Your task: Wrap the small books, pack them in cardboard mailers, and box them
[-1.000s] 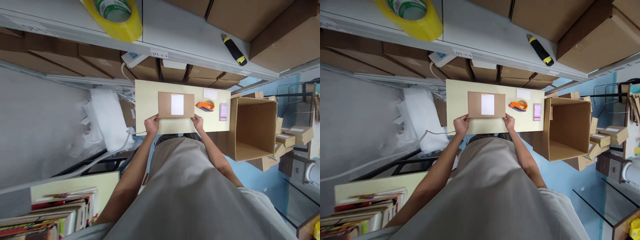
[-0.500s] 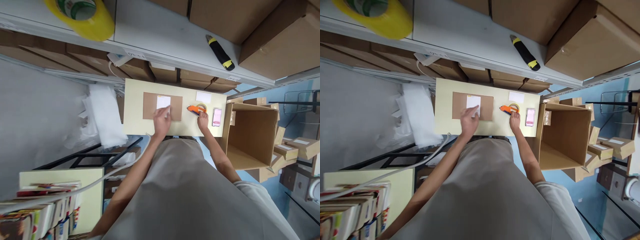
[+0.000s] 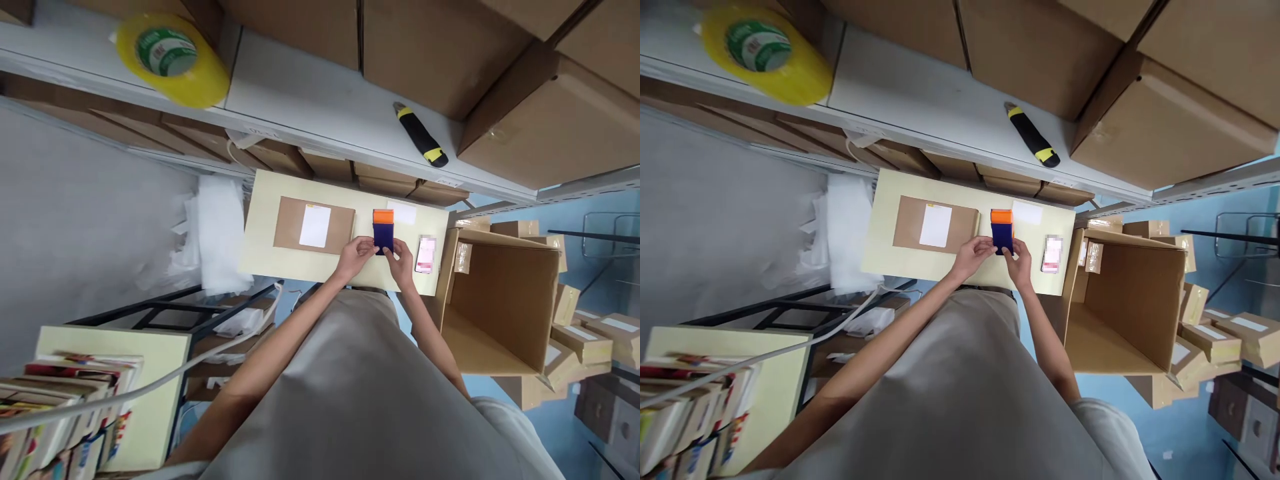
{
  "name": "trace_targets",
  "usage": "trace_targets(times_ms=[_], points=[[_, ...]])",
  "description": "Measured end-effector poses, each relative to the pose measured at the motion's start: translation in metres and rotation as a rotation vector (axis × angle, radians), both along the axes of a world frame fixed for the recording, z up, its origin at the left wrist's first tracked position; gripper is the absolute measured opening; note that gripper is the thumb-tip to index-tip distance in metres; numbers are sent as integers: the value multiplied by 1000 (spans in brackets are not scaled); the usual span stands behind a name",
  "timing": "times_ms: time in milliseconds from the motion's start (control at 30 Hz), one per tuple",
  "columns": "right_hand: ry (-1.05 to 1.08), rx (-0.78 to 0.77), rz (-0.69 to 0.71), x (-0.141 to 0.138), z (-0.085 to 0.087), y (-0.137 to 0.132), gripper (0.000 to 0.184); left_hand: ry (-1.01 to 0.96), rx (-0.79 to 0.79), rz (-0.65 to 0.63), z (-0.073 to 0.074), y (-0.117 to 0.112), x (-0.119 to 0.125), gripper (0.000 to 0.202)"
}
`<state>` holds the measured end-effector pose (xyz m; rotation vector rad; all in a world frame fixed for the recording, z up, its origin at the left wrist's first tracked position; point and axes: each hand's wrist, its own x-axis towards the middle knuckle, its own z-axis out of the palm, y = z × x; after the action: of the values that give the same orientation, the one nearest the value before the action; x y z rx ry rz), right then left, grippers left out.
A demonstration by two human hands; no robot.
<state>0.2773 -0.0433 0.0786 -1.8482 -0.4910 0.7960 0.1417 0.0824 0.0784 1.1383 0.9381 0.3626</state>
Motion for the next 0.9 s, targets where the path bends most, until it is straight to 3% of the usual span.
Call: trace_targets(times_ms=[200,433,533,600,700,800,900], points=[[4,149,78,1,52,46,51,-111,36,143,43,29,9,60],[-286,351,269,26,147,127,42,-293,224,272,133,92,20,55],[-499,403,374,38,181,174,42,-363,291,380,162,125,32,54],[-645,386,460,46,192,208,41,-367,295,446,166,147,39,51],[-828,306,570,57,189,255,38,-321,240,551,155,167,42,45],[-922,217,625,63,174,290,35,-256,181,605,136,163,37,44],[-948,172,632,62,163,311,36,-191,124,582,122,142,31,45]])
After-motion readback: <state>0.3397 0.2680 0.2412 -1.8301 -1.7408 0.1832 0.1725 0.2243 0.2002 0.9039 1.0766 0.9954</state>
